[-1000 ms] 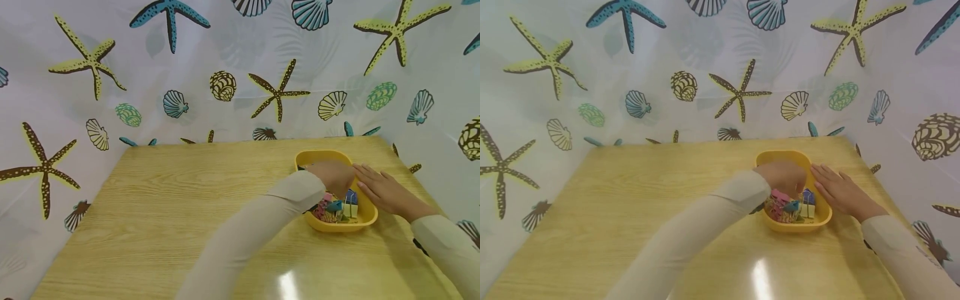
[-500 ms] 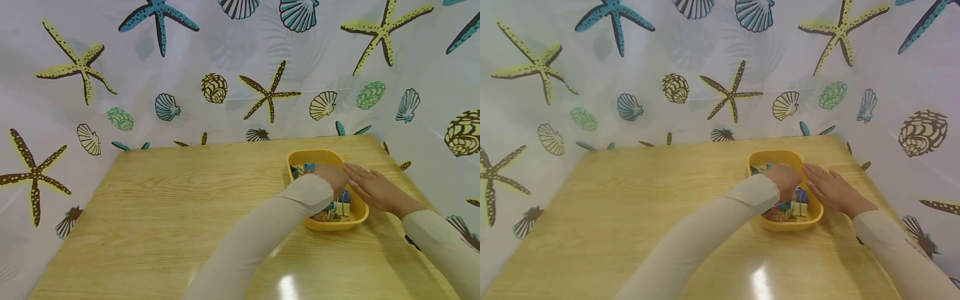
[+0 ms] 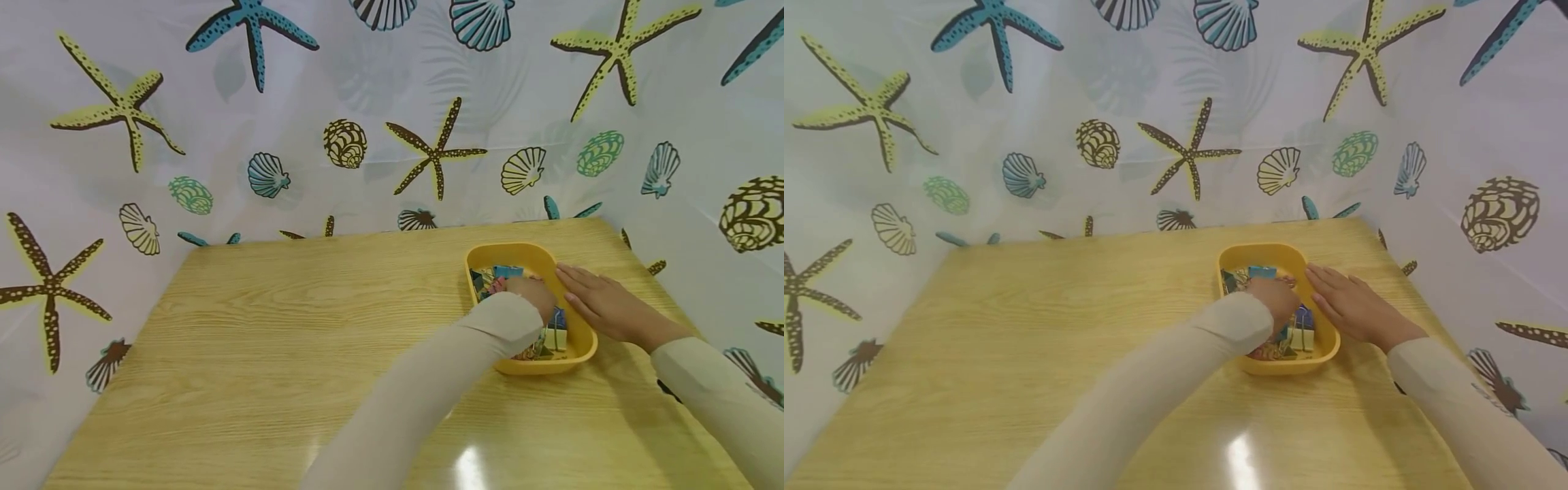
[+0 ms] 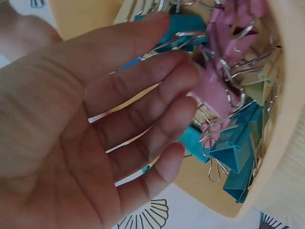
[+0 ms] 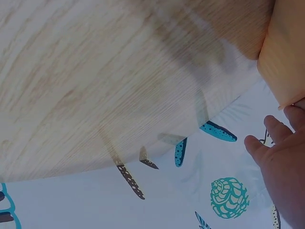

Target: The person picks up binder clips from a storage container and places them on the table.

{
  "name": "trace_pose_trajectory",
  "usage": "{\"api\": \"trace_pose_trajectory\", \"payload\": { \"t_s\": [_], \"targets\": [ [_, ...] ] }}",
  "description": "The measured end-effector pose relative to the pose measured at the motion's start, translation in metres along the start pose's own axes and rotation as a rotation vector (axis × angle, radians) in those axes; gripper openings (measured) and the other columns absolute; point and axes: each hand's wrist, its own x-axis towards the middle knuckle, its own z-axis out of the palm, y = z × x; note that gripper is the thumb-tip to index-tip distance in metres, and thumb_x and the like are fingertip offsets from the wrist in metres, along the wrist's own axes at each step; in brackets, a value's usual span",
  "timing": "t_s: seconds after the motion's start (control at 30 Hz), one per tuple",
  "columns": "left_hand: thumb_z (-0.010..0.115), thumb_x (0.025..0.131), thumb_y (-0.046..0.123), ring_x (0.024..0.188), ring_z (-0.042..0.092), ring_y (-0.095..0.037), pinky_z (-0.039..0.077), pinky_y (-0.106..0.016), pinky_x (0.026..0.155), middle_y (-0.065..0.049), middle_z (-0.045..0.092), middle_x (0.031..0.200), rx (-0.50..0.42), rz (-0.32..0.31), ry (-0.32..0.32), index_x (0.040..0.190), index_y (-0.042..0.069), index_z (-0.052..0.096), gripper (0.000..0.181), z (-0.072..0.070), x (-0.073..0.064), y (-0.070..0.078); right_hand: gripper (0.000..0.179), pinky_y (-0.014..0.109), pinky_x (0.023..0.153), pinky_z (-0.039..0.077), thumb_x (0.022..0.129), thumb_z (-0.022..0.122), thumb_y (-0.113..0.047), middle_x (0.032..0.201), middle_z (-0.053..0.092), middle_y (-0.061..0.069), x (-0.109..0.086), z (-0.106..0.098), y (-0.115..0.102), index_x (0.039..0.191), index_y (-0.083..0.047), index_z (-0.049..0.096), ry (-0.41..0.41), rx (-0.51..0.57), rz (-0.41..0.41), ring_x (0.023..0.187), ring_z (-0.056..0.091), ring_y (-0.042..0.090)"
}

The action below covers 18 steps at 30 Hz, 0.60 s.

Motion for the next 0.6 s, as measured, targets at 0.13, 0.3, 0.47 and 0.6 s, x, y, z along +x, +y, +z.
{"api": "trace_pose_trajectory", "payload": {
  "t_s": [0.13, 0.3, 0.47, 0.6],
  "targets": [
    [0.046, 0.1, 0.038, 0.117, 0.053, -0.004, 0.042, -0.028, 0.1, 0.021, 0.053, 0.132, 0.034, -0.04, 0.041, 0.131, 0.041, 0.055, 0.032, 0.01, 0.011, 0.007, 0.052, 0.065, 0.106, 0.02, 0.104, 0.041, -0.022, 0.152, 0.027, 0.025, 0.001, 0.0, 0.001, 0.149, 0.002, 0.028, 0.02, 0.004, -0.023, 0.136, 0.025, 0.051],
    [0.047, 0.099, 0.037, 0.078, 0.058, -0.005, 0.049, -0.024, 0.065, 0.022, 0.061, 0.115, 0.046, -0.077, 0.096, 0.122, 0.043, 0.058, 0.026, 0.016, 0.017, 0.01, 0.053, 0.064, 0.107, 0.018, 0.104, 0.041, -0.023, 0.153, 0.026, 0.025, 0.0, -0.001, -0.002, 0.149, 0.002, 0.028, 0.018, 0.0, -0.009, 0.138, 0.022, 0.049],
    [0.045, 0.101, 0.035, 0.087, 0.061, -0.003, 0.05, -0.023, 0.069, 0.02, 0.061, 0.118, 0.091, 0.021, 0.247, 0.125, 0.042, 0.058, 0.029, 0.021, 0.018, 0.003, 0.054, 0.067, 0.106, 0.014, 0.105, 0.037, -0.026, 0.154, 0.022, 0.024, 0.0, -0.001, -0.003, 0.151, 0.0, 0.022, -0.004, 0.01, 0.021, 0.139, 0.019, 0.048],
    [0.046, 0.101, 0.035, 0.109, 0.058, -0.002, 0.048, -0.024, 0.089, 0.022, 0.06, 0.123, 0.118, 0.119, 0.371, 0.131, 0.043, 0.055, 0.032, 0.022, 0.014, -0.003, 0.055, 0.065, 0.109, 0.009, 0.106, 0.035, -0.028, 0.155, 0.021, 0.024, -0.001, -0.001, -0.004, 0.152, -0.001, 0.021, -0.011, 0.022, 0.035, 0.14, 0.018, 0.048]
  ]
}}
